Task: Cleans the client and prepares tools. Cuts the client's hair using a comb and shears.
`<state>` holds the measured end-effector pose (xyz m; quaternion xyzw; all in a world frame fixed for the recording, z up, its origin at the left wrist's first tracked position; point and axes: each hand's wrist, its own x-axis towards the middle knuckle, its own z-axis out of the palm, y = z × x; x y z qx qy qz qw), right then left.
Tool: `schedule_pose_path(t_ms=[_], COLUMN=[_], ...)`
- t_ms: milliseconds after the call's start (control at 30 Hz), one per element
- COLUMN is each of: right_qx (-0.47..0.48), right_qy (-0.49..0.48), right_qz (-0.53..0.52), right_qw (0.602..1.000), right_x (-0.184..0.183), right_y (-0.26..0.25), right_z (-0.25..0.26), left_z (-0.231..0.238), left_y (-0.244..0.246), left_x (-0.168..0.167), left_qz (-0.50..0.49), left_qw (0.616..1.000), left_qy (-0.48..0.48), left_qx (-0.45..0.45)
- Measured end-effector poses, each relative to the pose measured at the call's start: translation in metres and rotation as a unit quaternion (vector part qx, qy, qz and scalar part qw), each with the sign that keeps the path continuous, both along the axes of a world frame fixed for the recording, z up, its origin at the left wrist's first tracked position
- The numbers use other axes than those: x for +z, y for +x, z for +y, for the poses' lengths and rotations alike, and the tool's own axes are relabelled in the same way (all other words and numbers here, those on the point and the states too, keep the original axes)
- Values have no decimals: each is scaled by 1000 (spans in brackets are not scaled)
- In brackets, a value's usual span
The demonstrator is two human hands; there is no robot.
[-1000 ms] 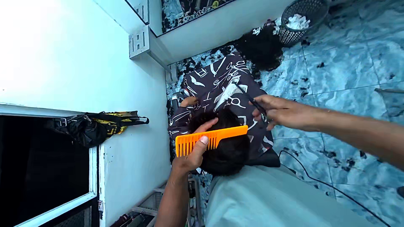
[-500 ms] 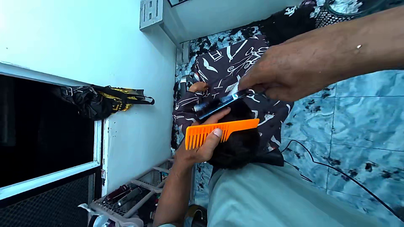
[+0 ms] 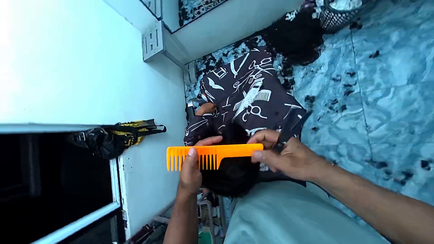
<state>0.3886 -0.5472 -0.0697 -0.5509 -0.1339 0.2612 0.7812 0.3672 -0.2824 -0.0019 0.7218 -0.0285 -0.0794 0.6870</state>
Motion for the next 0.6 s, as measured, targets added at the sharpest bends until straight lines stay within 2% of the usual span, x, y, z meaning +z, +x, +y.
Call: schedule_pose_path(t_ms=[67,100,200,267,333,400,433,533,567,600], right_qx=[-50,-91,-206,-222,-184,-138,-125,-142,-160,-178], right_qy=[7,-4,-70,-74,-23,23,35,64,76,86], right_qz=[1,9,77,165,241,250,229,181,179,181], right_qw=[999,996,973,958,953,958,965,971,968,963], right_x=[3,-1,-42,-66,-66,-54,-49,-45,-45,-43], right_y=[-8,-4,22,32,29,14,6,-18,-25,-31], right_z=[-1,-4,-6,1,2,-5,-10,-15,-13,-11], left_z=[-1,0,0,-5,-15,-18,-13,37,56,67], left_y=[3,6,30,52,72,81,78,33,17,6], left_x=[5,9,26,35,40,49,55,49,38,27], left_qz=[-3,-7,-21,-5,3,-6,-20,-58,-49,-36], left_qw=[999,996,968,950,931,923,933,983,984,977], left_qy=[29,74,197,236,261,252,230,123,114,115], left_qx=[-26,-45,-151,-205,-256,-289,-277,-126,-129,-178])
